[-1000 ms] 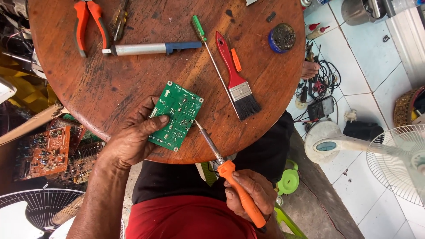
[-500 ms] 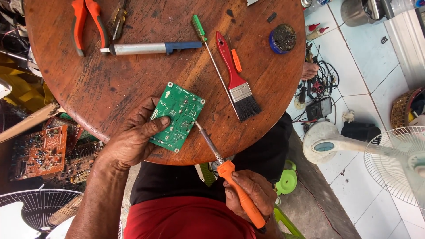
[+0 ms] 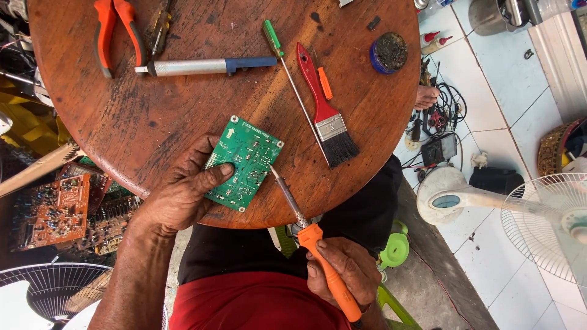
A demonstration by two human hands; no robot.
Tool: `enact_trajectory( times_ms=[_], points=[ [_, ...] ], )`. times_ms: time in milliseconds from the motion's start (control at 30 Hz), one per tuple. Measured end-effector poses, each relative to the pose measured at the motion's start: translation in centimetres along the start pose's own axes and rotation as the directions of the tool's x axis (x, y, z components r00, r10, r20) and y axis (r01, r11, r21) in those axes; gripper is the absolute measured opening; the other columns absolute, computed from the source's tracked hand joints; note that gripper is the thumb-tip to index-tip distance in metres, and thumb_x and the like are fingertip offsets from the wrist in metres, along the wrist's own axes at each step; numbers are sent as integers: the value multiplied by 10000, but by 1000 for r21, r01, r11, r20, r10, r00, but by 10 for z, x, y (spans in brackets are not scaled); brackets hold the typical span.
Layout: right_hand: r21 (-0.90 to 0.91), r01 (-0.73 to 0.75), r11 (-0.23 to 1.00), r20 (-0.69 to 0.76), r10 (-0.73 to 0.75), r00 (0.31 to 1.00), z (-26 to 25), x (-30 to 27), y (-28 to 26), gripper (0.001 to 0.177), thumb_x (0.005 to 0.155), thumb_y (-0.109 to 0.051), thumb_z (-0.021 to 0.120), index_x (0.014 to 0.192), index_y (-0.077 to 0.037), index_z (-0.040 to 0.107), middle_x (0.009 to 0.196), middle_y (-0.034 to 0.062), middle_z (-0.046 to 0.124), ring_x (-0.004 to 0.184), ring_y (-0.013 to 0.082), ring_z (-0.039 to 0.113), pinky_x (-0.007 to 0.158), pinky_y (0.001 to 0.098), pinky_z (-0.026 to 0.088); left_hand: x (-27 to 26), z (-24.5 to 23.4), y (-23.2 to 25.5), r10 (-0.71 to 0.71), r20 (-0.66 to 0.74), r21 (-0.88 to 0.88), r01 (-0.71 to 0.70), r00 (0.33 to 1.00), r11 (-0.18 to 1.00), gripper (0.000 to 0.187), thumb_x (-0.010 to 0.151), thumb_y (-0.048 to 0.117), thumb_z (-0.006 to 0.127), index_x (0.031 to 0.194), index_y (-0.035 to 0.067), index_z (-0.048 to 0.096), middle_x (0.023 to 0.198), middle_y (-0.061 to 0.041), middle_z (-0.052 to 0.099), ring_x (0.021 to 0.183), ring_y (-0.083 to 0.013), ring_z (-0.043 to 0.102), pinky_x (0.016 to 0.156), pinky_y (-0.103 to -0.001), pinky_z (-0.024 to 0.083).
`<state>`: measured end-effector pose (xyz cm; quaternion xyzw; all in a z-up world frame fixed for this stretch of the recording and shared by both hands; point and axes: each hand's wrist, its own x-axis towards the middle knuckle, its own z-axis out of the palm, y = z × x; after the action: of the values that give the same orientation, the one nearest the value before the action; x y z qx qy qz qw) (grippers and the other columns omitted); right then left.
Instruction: Desoldering components from a printed circuit board using a soldering iron and a desoldering pump on a wooden workbench.
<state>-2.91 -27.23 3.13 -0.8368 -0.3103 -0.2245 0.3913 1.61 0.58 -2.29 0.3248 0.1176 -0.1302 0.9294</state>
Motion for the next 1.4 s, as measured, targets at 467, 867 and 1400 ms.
enact_trajectory(
  times_ms=[467,867,1400],
  points=[
    [44,25,999,-12,-24,1000,-3,-1,2,231,987,-224,653,1098,-23,676,804,87,750,661,166,780,616,296,708,2,-4,-3,14,26,-24,-13,1000,1000,285,917,59,723,1165,100,588,1015,-76,682,806,-224,700,694,-368,613],
    [63,-17,998,-18,19,1000,-5,-3,2,228,982,-238,667,1091,-38,683,813,82,755,668,155,785,620,278,710,1,-2,0,19,44,-5,-18,999,1000,265,928,66,715,1156,97,585,1013,-80,679,819,-217,694,711,-348,598],
    [341,-318,885,265,234,935,-50,24,34,231,959,-265,680,1055,-55,676,751,124,742,599,166,777,574,237,663,-5,2,10,-39,121,180,17,992,984,270,923,124,728,1160,80,608,1051,-55,663,891,-174,670,774,-325,577]
  ],
)
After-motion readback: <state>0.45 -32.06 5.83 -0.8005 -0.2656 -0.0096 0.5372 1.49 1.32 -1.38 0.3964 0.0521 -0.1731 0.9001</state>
